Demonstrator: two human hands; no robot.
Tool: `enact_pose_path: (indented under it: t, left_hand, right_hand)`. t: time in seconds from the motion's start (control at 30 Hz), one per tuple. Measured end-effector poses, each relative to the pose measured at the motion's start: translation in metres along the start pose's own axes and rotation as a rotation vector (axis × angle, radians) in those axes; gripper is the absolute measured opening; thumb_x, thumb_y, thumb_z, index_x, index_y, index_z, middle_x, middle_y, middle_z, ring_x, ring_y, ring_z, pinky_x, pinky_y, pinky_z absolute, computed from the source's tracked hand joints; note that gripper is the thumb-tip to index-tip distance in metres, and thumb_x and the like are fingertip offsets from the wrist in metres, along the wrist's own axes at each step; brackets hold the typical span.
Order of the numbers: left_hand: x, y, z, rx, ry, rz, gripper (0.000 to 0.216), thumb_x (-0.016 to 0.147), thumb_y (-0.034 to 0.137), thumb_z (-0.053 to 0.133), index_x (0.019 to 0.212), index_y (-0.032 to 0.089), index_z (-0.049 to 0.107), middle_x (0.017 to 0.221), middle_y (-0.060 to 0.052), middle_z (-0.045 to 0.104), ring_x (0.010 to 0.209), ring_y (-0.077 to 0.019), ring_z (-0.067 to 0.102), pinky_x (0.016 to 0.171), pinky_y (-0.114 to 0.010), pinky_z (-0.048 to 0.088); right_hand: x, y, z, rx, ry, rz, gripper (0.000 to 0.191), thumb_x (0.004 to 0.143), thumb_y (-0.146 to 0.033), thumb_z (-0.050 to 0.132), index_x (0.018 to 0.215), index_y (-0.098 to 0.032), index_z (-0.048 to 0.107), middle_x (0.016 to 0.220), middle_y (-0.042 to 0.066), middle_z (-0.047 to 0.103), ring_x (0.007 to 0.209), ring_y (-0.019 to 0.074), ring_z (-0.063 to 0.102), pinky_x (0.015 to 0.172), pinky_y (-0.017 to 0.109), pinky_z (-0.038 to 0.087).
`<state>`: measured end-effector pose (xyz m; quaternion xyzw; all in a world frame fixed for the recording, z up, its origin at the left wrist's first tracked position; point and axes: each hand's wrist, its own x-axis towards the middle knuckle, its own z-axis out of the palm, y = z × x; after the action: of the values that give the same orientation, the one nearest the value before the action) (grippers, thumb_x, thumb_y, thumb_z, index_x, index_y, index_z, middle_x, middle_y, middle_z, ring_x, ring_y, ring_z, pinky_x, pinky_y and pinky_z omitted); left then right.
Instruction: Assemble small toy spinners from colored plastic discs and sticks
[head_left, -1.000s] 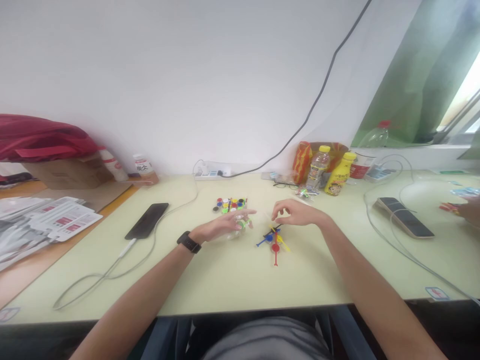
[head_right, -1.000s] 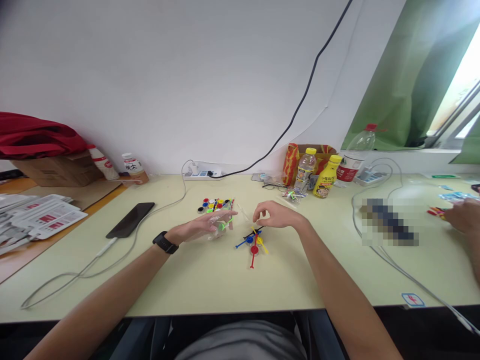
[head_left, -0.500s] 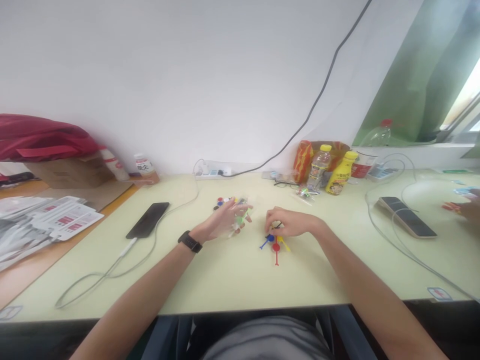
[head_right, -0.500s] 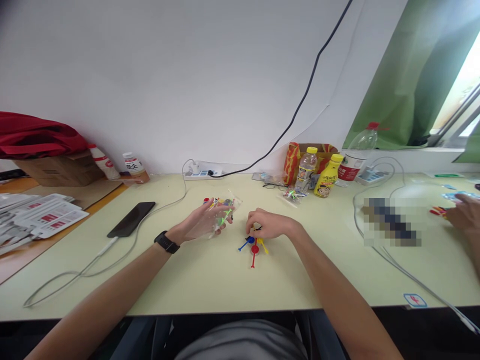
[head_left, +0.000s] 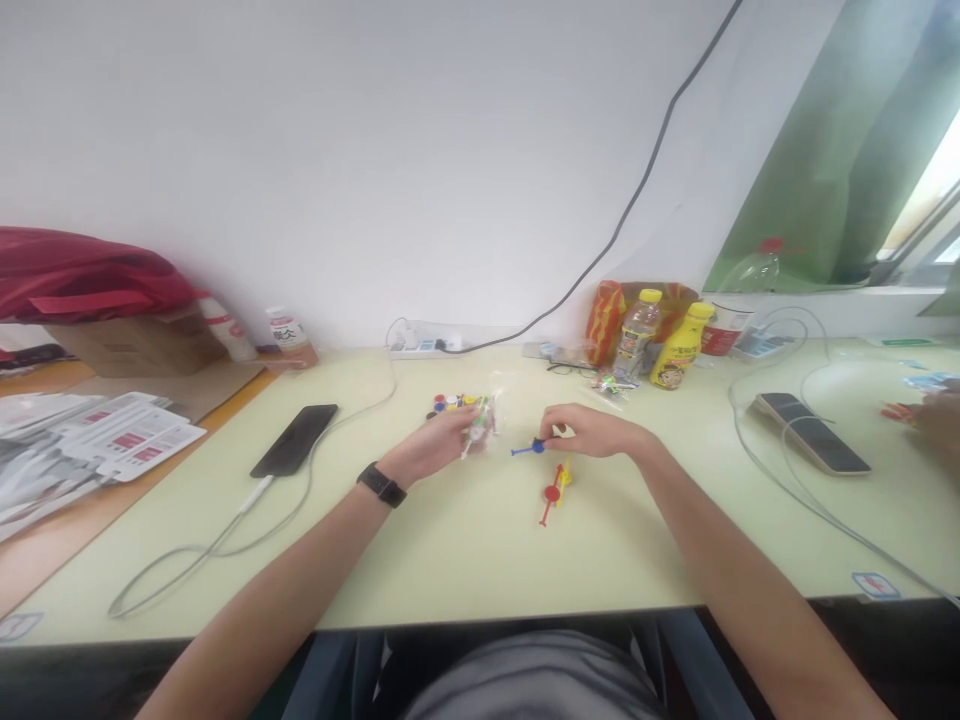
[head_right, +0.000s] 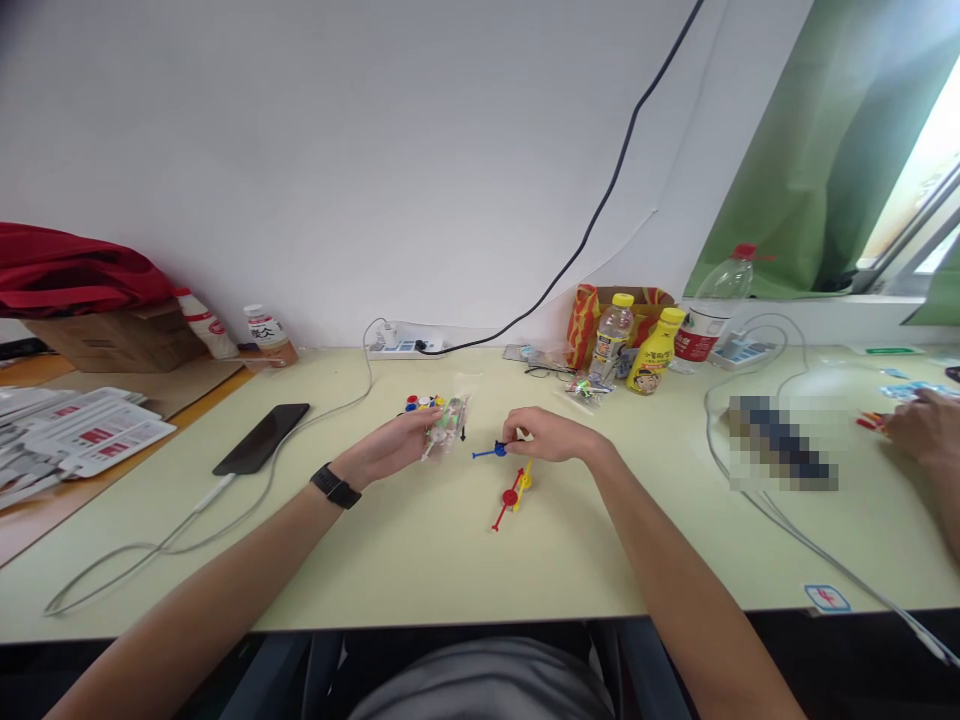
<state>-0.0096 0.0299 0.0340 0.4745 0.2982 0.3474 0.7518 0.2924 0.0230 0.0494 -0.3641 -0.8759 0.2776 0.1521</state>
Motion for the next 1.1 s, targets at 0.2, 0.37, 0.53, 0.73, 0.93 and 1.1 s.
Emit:
enact_pose_path:
  t: [0.2,0.37,0.53,0.73,0.93,1.1]
  left_hand:
    - [0.0,-0.002,0.004,0.078,0.062,0.096,0.018,0.086,0.027,0.082,0.095,0.015,0.071,0.104,-0.008,0.071,0.1,-0.0189,0.069,0.101,-0.039,0.053]
    - [0.002,-0.012,0.008,0.194,0.103,0.203,0.034,0.082,0.031,0.085,0.109,0.017,0.07,0.11,-0.008,0.07,0.106,-0.0222,0.069,0.103,-0.044,0.053]
    - [0.006,-0.025,0.011,0.413,0.183,0.343,0.042,0.082,0.035,0.084,0.117,0.017,0.072,0.107,-0.009,0.072,0.101,-0.024,0.069,0.095,-0.042,0.056]
    - [0.01,-0.033,0.01,0.453,0.249,0.435,0.04,0.078,0.035,0.086,0.112,0.018,0.074,0.109,-0.01,0.074,0.101,-0.0264,0.07,0.093,-0.045,0.058]
    - [0.011,-0.034,0.005,0.45,0.303,0.475,0.04,0.076,0.035,0.088,0.109,0.018,0.074,0.108,-0.011,0.076,0.101,-0.0277,0.072,0.093,-0.045,0.058]
    - [0.013,-0.035,0.003,0.406,0.315,0.486,0.042,0.077,0.035,0.088,0.111,0.018,0.071,0.116,-0.012,0.075,0.107,-0.0301,0.071,0.098,-0.049,0.056]
  right_hand:
    - [-0.008,0.004,-0.018,0.07,0.205,0.09,0.028,0.094,-0.047,0.061,0.094,-0.02,0.069,0.092,0.006,0.07,0.076,0.0178,0.059,0.069,0.031,0.048]
    - [-0.01,0.008,-0.032,0.302,0.545,0.12,0.044,0.088,-0.063,0.066,0.092,-0.02,0.064,0.086,0.005,0.068,0.076,0.0182,0.062,0.067,0.031,0.05]
    - [0.007,-0.006,-0.047,0.549,0.859,0.029,0.047,0.083,-0.067,0.071,0.089,-0.023,0.059,0.09,0.003,0.067,0.072,0.0159,0.062,0.068,0.031,0.054]
    - [0.047,-0.061,-0.044,0.448,0.689,-0.078,0.042,0.086,-0.063,0.069,0.089,-0.022,0.061,0.079,0.002,0.065,0.072,0.0173,0.063,0.074,0.034,0.056]
    - [0.079,-0.075,-0.034,0.24,0.684,-0.118,0.029,0.092,-0.049,0.064,0.089,-0.021,0.059,0.089,0.004,0.065,0.075,0.0174,0.064,0.071,0.033,0.055]
    - [0.079,-0.07,-0.031,0.113,0.655,-0.187,0.02,0.093,-0.037,0.062,0.082,-0.021,0.061,0.104,0.007,0.064,0.089,0.0185,0.063,0.075,0.032,0.053]
